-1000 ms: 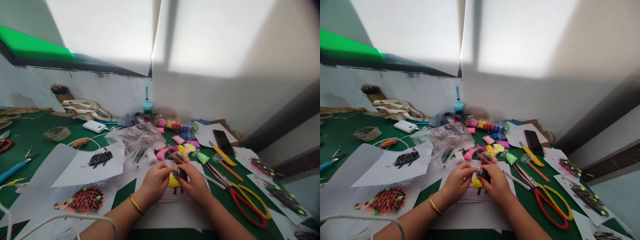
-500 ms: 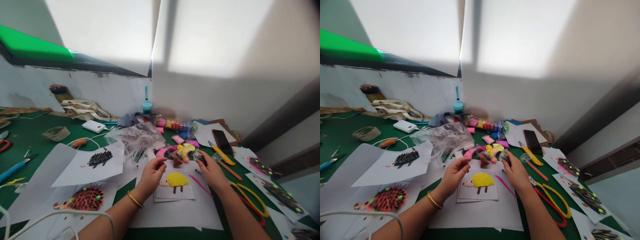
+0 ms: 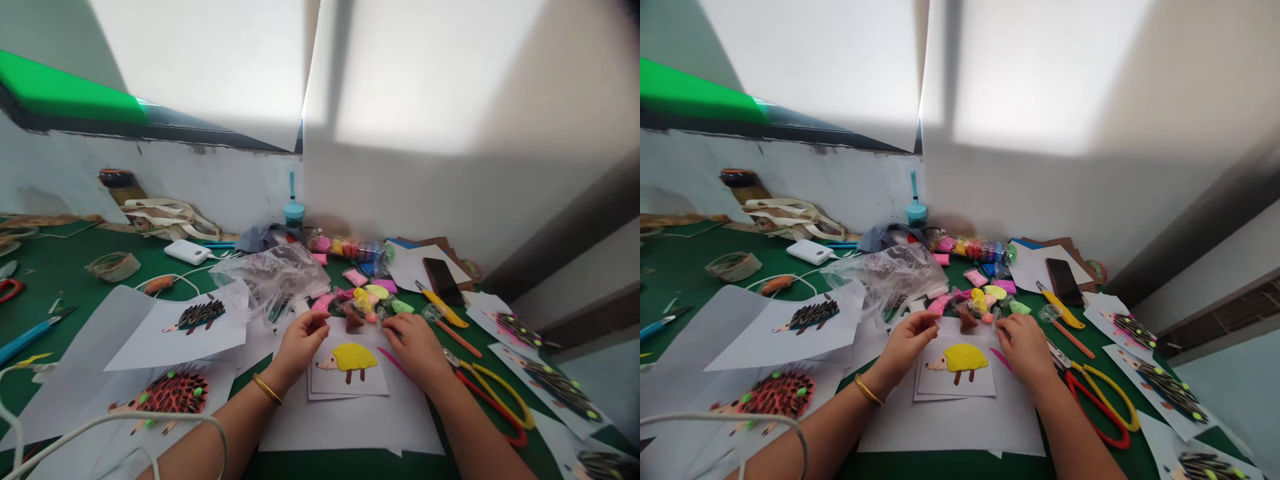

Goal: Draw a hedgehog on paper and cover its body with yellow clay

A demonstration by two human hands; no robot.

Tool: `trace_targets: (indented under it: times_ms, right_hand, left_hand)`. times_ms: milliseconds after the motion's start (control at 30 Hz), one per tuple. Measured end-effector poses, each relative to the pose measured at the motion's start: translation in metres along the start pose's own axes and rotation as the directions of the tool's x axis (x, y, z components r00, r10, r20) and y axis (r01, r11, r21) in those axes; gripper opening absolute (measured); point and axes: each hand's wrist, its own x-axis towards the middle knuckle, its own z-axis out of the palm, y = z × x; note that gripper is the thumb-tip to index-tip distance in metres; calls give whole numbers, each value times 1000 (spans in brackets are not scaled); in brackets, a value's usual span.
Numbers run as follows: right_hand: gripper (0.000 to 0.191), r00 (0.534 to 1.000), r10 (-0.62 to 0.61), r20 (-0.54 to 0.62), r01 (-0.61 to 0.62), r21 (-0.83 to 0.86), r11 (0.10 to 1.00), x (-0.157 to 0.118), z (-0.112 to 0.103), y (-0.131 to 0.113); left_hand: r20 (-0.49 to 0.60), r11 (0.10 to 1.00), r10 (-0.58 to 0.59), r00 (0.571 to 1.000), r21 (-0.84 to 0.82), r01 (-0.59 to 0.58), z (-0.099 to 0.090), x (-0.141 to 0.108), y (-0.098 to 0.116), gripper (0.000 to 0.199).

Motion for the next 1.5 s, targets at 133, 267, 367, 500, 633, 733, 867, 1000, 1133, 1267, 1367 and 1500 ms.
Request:
trace_targets:
  times_ms: [133, 267, 367, 500, 633, 733, 867, 1000, 1133, 1267, 1367, 1500]
  right_hand:
    - [27, 993, -52, 109, 52, 0, 999, -1, 3, -19]
    - [22, 987, -32, 157, 37, -24, 999, -4, 2, -23]
    - [22, 977, -32, 209, 26, 32, 999, -7, -2, -12]
    - [20, 976, -38, 213, 37, 8, 999, -8, -3, 5]
    - [26, 995, -17, 99, 25, -83, 996, -4, 3, 2]
    - [31, 987, -133, 86, 131, 20, 991, 1, 7, -17]
    - [34, 961, -234, 150, 222, 90, 971, 10, 11, -42]
    - [37, 975, -129, 180, 128, 18, 992, 19, 15, -42]
    - [39, 986, -99, 131, 99, 2, 995, 29, 23, -29]
    - [43, 991, -117, 63, 116, 17, 993, 33, 24, -23]
    - [36, 991, -121, 58, 120, 30, 992, 28, 19, -24]
    - [22, 976, -108, 189, 99, 59, 993, 14, 10, -27]
  left_hand:
    - [-5, 1000, -18, 1000, 3, 18, -2, 2, -3, 31]
    - [43, 997, -53, 998, 66, 50, -3, 5, -12, 29]
    - [54, 985, -24, 998, 174, 14, -2, 6, -17, 26]
    - [51, 965, 17, 999, 262, -30, -2, 6, -18, 24]
    - [39, 965, 10, 999, 260, -20, -2, 8, -19, 25]
    - [30, 976, 5, 1000, 220, -11, -3, 9, -21, 25]
    - [21, 984, -20, 1000, 177, 16, -5, 14, -23, 27]
    - [-4, 991, -106, 994, 86, 106, -7, 22, -25, 29]
    - [-47, 994, -104, 993, -23, 103, -4, 29, -27, 32]
    - [-63, 991, -91, 994, -108, 84, -2, 31, -29, 33]
    - [-77, 987, -98, 992, -137, 87, -1, 30, -30, 32]
    - [-99, 988, -104, 990, -127, 91, 0, 27, -30, 30]
